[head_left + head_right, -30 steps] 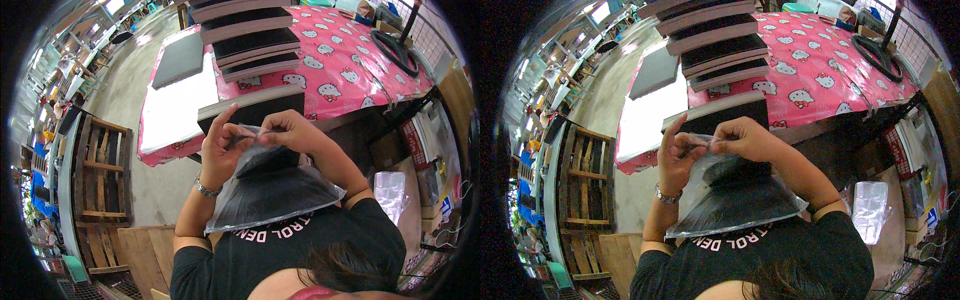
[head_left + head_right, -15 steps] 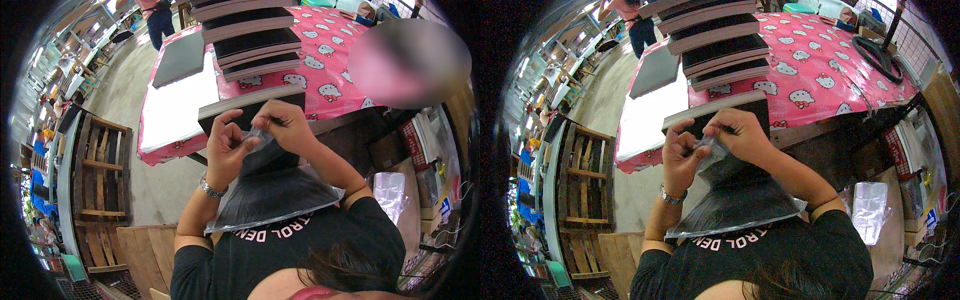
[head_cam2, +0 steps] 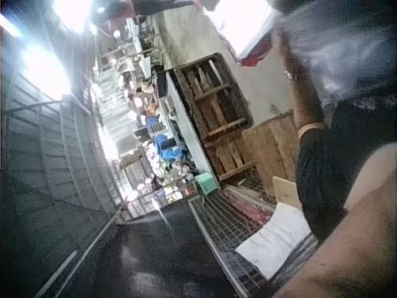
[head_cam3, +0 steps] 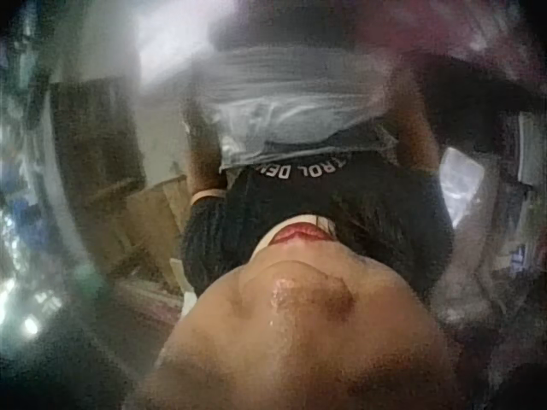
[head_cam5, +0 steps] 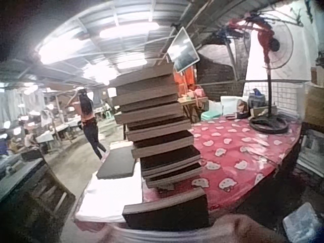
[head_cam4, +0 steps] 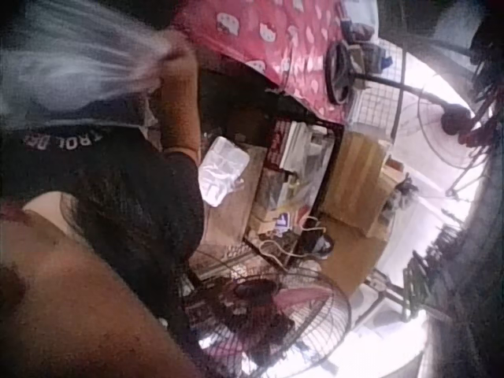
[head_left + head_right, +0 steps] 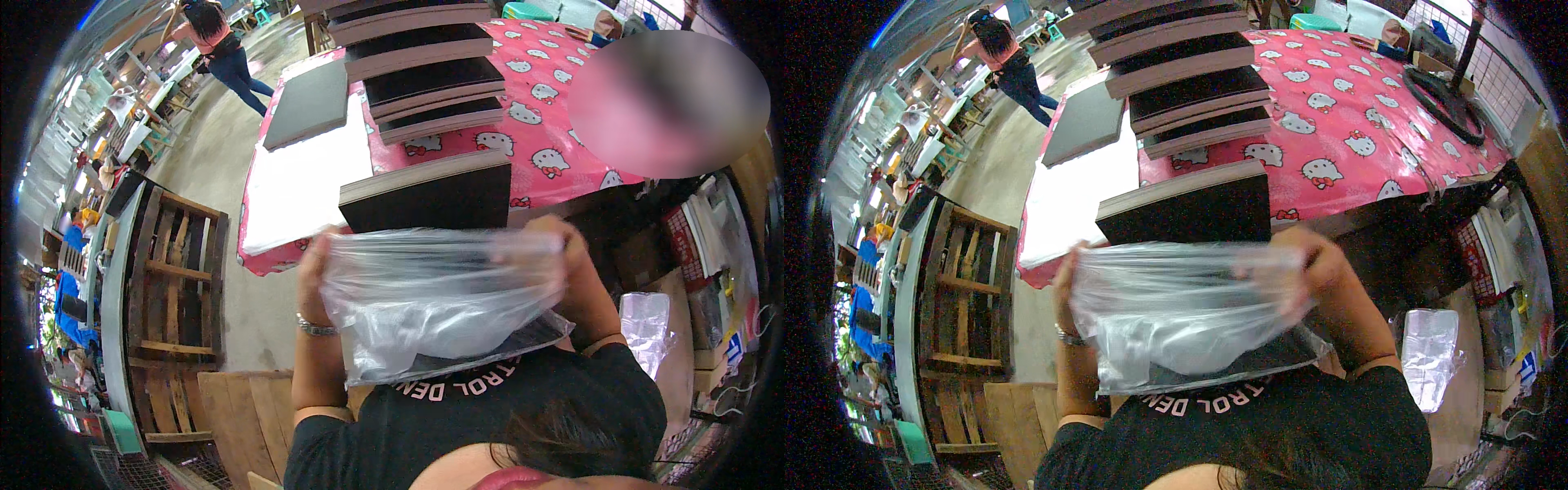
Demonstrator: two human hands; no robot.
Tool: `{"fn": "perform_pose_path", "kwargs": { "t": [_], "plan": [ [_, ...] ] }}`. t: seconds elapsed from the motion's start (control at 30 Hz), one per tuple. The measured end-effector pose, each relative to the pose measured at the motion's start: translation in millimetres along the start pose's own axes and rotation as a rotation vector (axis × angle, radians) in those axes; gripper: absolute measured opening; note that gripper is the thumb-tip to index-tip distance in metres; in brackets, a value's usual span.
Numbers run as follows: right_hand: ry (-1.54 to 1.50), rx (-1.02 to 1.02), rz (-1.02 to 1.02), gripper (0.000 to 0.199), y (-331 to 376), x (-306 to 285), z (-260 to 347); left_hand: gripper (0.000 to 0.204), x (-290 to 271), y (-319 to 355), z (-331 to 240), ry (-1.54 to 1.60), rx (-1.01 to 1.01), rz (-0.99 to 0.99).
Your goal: The person places a stack of black booklets into plastic bags by hand.
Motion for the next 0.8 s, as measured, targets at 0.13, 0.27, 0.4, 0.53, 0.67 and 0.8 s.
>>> {"fn": "perform_pose_path", "kwargs": {
  "t": [0.13, 0.27, 0.4, 0.53, 0.67, 0.8],
  "plan": [
    [0.057, 0.442, -0.206, 0.025, -12, 16, 19, 0.030, 33, 14, -13, 0.003, 0.108, -0.052],
    [0.076, 0.115, -0.833, 0.029, 6, 17, 31, 0.034, -26, 18, 14, -0.292, -0.137, 0.588],
    [0.087, 0.326, -0.751, 0.030, 3, 12, 42, 0.026, -7, 25, 9, -0.604, -0.082, 0.592],
    [0.324, 0.486, -0.527, 0.028, 5, 10, 27, 0.030, -23, 7, -16, -0.137, 0.311, 0.718],
    [-0.095, -0.183, -1.182, 0.031, 4, 17, 28, 0.021, -18, 29, 25, -0.653, -0.231, 0.778],
    [-0.077, 0.304, -1.279, 0.030, 21, 19, 12, 0.018, -21, 22, -7, -0.309, 0.223, 0.505]
  ]
}}
Point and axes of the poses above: each hand's wrist, its own y-axis away from the middle knuckle, its own x-axis out of the palm, z = x × y, the point moved 1 cm from there along -y, towards the middle knuckle, and after that the axes turned 7 degrees about -y, right-handed, at the moved point
